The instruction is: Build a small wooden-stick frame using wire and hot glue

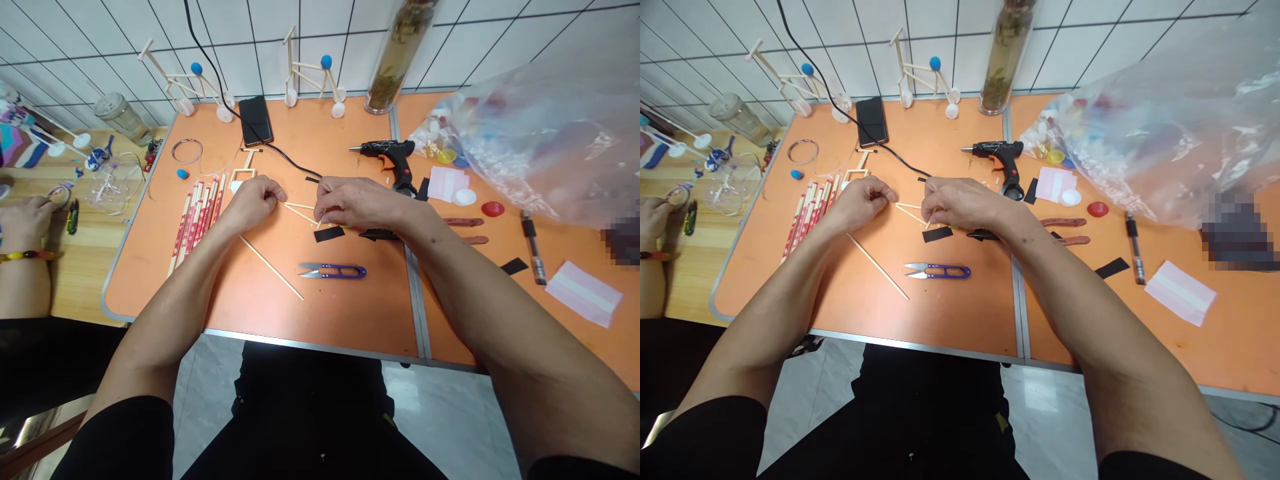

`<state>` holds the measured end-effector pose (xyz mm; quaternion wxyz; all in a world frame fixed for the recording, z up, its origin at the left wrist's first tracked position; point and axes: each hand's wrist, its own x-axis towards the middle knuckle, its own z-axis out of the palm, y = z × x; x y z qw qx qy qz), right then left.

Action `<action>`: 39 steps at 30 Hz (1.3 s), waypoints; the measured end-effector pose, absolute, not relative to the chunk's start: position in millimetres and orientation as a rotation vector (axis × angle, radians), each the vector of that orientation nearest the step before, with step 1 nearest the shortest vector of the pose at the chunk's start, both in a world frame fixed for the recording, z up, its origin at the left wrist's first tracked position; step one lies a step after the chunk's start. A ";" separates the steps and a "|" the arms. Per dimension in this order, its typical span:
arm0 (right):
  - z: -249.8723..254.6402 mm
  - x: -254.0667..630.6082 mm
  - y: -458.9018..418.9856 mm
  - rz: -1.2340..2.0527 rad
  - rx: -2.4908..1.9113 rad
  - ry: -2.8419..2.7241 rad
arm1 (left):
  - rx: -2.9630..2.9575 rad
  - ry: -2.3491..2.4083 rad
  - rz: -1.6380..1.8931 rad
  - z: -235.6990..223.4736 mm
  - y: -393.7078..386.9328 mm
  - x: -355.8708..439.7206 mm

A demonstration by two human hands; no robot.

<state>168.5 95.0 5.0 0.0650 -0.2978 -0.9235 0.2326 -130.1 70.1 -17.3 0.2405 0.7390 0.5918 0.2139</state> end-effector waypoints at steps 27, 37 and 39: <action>5.5 147.7 88.4 1.594 -0.592 -1.448 | 1.225 1.384 1.178 6.2 51.0 -100.3; 2.4 115.9 62.8 1.861 -0.596 -1.052 | 1.189 1.097 1.226 6.6 23.2 -56.3; 0.3 111.2 58.9 1.888 -0.571 -1.022 | 1.193 1.072 1.234 4.9 20.6 -52.7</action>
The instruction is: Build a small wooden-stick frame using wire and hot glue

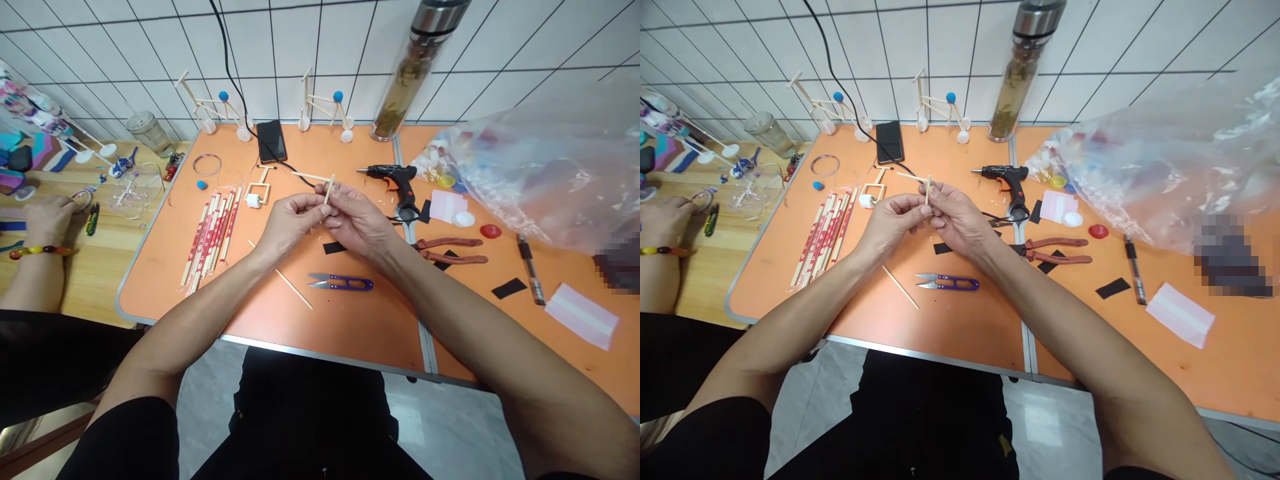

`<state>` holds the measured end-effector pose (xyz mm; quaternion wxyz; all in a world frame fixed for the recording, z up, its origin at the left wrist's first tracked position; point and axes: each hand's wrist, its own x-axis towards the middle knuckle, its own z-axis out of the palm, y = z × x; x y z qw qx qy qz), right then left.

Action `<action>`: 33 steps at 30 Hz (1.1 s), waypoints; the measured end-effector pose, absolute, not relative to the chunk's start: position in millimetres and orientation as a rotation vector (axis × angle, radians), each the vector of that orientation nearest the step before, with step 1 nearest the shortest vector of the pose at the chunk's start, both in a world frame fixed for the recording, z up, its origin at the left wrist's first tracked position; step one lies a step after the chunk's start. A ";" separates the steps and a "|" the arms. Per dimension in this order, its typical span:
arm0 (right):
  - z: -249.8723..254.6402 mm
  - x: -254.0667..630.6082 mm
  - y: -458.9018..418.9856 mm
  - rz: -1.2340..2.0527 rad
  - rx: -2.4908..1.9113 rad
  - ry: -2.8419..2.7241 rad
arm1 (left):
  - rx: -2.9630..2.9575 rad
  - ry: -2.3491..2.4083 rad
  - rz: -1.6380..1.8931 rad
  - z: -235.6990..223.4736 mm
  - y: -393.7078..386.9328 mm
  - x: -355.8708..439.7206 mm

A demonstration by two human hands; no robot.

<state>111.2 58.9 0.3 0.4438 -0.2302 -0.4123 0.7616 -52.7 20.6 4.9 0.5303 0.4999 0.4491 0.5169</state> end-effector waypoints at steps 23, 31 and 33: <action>-5.0 138.3 73.3 1.453 -0.954 -1.395 | 1.540 1.442 1.111 -15.3 36.1 -68.6; -8.6 123.4 63.6 1.533 -0.916 -1.322 | 1.517 1.428 1.174 -12.8 32.4 -66.9; -8.6 121.0 63.1 1.532 -0.908 -1.314 | 1.512 1.413 1.188 -12.4 31.0 -64.9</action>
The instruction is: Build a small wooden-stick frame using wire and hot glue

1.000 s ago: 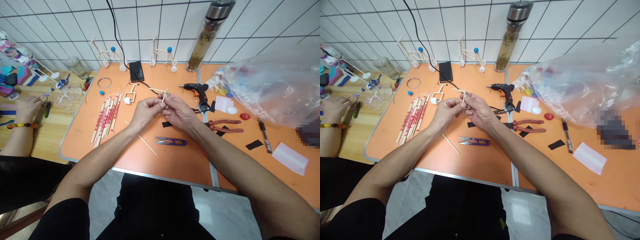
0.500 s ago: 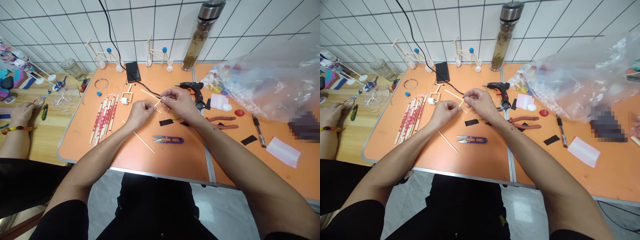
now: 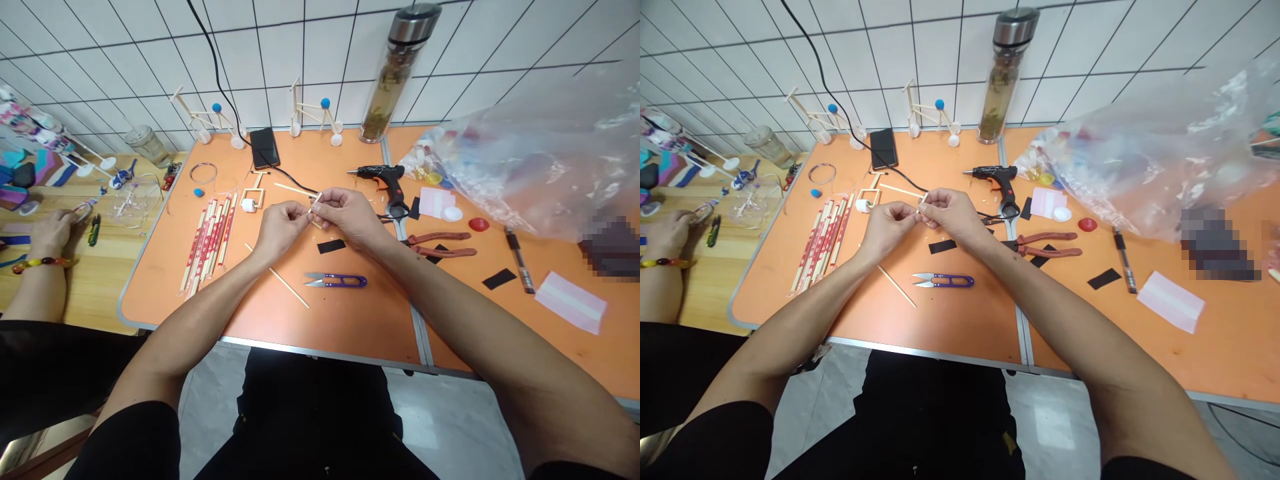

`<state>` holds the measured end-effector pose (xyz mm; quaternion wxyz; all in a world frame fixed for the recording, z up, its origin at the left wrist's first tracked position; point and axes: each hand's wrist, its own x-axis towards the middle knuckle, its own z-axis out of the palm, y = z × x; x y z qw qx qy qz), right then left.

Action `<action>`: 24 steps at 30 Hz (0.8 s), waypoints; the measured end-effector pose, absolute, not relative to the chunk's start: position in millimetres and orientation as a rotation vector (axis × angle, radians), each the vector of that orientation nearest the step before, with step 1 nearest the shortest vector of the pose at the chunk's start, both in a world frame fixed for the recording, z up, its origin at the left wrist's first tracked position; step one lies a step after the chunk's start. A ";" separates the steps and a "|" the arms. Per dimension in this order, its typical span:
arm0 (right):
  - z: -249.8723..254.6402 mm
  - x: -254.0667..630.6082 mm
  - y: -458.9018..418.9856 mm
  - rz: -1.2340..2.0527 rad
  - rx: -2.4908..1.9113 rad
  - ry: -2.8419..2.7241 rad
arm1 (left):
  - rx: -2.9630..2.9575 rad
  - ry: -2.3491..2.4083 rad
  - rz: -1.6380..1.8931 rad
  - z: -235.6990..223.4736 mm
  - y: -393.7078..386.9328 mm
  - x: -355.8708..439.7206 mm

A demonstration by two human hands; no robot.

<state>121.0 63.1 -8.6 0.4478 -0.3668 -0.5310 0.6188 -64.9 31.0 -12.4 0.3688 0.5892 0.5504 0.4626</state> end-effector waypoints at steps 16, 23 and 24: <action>-6.4 131.5 72.1 1.430 -1.022 -1.341 | 0.958 1.213 1.398 5.4 36.8 -76.8; -6.4 130.3 71.5 1.415 -1.050 -1.348 | 0.906 1.218 1.432 9.8 36.6 -77.2; -6.2 129.7 71.1 1.411 -1.052 -1.344 | 0.881 1.213 1.435 9.4 37.2 -77.7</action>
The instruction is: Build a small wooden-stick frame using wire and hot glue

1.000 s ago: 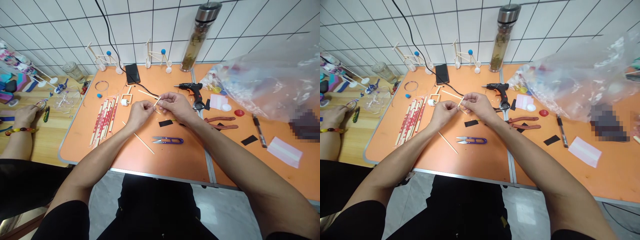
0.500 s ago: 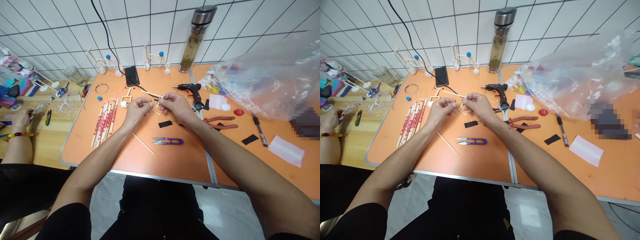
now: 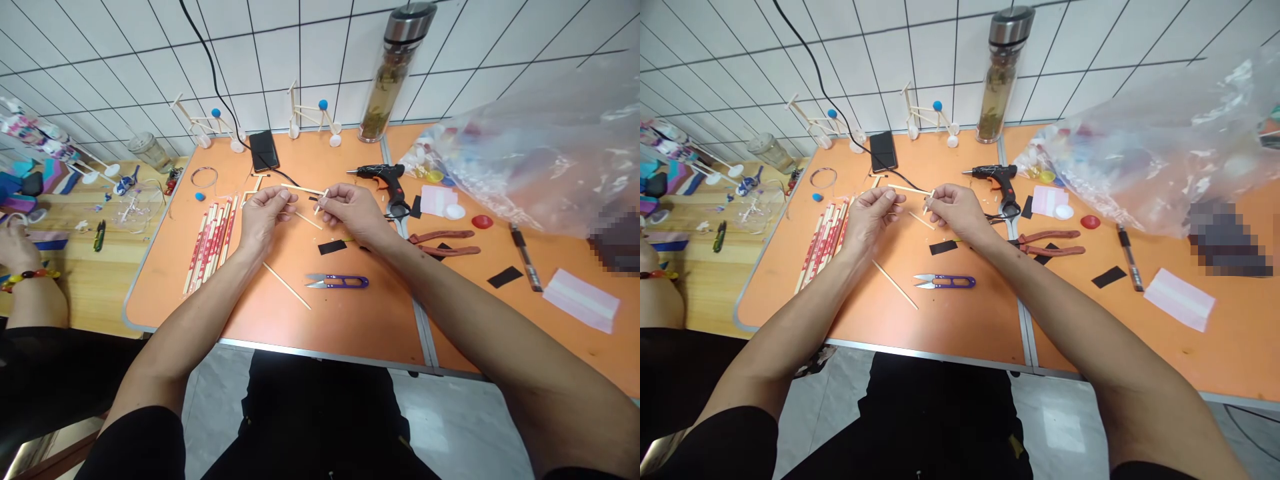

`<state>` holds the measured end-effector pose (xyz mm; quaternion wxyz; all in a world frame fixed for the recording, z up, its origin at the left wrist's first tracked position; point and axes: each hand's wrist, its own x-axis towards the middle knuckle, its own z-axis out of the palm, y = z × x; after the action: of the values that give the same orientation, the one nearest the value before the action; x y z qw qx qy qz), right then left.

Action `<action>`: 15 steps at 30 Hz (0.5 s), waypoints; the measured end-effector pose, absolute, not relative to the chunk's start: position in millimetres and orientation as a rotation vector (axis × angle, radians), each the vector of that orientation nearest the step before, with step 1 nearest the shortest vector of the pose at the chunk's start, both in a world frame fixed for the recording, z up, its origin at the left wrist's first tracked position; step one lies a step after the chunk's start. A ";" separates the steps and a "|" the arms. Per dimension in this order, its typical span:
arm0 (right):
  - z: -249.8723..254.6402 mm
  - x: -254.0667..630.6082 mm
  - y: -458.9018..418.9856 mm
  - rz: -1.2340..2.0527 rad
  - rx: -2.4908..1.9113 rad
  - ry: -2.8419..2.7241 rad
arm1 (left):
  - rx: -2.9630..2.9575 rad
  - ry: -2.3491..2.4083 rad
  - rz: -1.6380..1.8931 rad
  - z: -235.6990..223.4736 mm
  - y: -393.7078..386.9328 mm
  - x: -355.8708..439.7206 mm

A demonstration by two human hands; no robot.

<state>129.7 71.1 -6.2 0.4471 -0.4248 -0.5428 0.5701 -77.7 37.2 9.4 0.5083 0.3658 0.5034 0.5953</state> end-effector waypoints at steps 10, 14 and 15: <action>-5.6 128.2 67.4 1.410 -1.042 -1.363 | 0.880 1.235 1.435 2.2 42.4 -83.5; -7.6 130.4 68.6 1.389 -1.008 -1.381 | 0.866 1.252 1.438 3.6 41.9 -82.6; -8.5 130.8 69.0 1.377 -0.995 -1.385 | 0.853 1.250 1.440 4.4 41.6 -81.9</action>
<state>130.8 69.0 -8.5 0.4571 -0.4038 -0.5618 0.5589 -81.9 41.6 4.4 0.5024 0.3530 0.5175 0.5960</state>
